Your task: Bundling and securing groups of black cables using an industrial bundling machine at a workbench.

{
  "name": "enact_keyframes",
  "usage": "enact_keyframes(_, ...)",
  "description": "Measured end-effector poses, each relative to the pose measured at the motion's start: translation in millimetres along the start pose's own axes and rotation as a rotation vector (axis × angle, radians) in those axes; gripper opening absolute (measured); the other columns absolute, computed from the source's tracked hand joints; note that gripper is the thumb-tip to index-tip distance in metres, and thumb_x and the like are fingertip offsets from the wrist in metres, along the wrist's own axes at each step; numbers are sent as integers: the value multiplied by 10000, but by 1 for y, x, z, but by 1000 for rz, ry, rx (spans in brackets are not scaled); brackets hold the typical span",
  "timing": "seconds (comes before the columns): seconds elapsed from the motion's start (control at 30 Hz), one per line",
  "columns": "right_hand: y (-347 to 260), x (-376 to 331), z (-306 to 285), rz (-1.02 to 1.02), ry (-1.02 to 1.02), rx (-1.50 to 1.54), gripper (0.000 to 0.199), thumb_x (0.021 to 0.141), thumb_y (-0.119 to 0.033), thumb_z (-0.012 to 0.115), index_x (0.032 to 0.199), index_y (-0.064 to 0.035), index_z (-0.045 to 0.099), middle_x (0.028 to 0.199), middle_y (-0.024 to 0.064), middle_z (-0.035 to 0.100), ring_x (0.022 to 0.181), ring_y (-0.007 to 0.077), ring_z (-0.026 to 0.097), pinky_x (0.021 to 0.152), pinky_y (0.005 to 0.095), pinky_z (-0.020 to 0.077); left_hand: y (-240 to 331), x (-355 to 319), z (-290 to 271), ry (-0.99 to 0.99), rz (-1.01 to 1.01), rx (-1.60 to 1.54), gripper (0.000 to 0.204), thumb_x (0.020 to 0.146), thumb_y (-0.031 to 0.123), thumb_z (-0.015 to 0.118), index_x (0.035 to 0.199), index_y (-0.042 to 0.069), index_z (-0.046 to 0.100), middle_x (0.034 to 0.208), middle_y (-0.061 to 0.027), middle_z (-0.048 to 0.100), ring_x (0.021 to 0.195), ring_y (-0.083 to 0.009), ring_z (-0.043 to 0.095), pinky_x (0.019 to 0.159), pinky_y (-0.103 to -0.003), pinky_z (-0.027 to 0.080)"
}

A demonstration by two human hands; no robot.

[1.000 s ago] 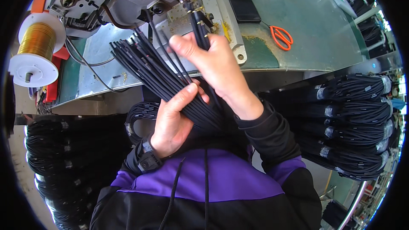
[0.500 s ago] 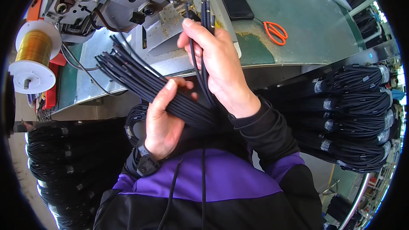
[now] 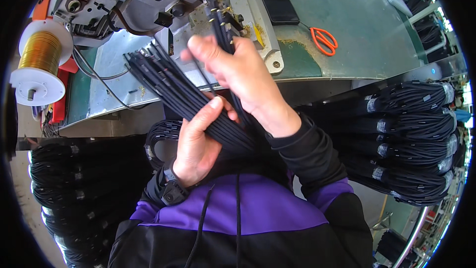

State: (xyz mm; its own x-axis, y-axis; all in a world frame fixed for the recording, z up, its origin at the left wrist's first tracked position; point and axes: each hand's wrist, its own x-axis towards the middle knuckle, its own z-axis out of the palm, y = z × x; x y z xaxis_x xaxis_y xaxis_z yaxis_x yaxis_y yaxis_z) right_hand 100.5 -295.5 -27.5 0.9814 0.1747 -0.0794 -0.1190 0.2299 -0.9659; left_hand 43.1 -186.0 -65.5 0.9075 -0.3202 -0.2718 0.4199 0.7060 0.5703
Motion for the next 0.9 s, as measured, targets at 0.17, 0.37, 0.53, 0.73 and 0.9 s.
enact_keyframes(0.17, 8, -12, -8, -73, 169, 131, 305, 840, -310, 526, 661, -63, 511, 510, -93, 333, 427, 10, 276, 396, 176, 199, -3, -1, 1, 26, -48, -15, 108, 820, 86, 561, 891, 17, 520, 793, -70, 560, 755, -158, 533, 709, -275, 435)
enact_keyframes(0.37, 3, 15, -12, 72, 38, 392, 286, 844, -302, 523, 670, -74, 526, 503, -97, 330, 428, 7, 273, 389, 172, 192, 6, 3, -4, -18, 105, -107, 121, 823, 100, 562, 899, 14, 524, 800, -81, 564, 759, -157, 532, 717, -277, 430)
enact_keyframes(0.53, 1, 16, -2, 35, 190, 212, 277, 846, -305, 522, 747, -52, 569, 504, -85, 352, 431, 6, 284, 394, 164, 207, 8, 4, -5, -25, 89, -72, 133, 815, 94, 578, 900, 8, 521, 796, -77, 565, 745, -158, 544, 701, -279, 445)
enact_keyframes(0.73, 8, -14, 0, -63, 89, -183, 274, 842, -292, 537, 820, -24, 584, 525, -66, 400, 420, 5, 313, 383, 160, 231, 2, 3, -2, 6, 20, -12, 140, 794, 55, 599, 901, 3, 526, 791, -62, 569, 716, -158, 562, 671, -271, 468)
enact_keyframes(0.9, 14, -21, 9, -78, 167, -170, 244, 839, -264, 548, 802, -24, 573, 529, -59, 415, 407, 3, 325, 365, 163, 232, -2, 2, -2, -47, 9, -9, 135, 789, 39, 602, 899, 4, 532, 794, -59, 575, 715, -155, 567, 670, -266, 470)
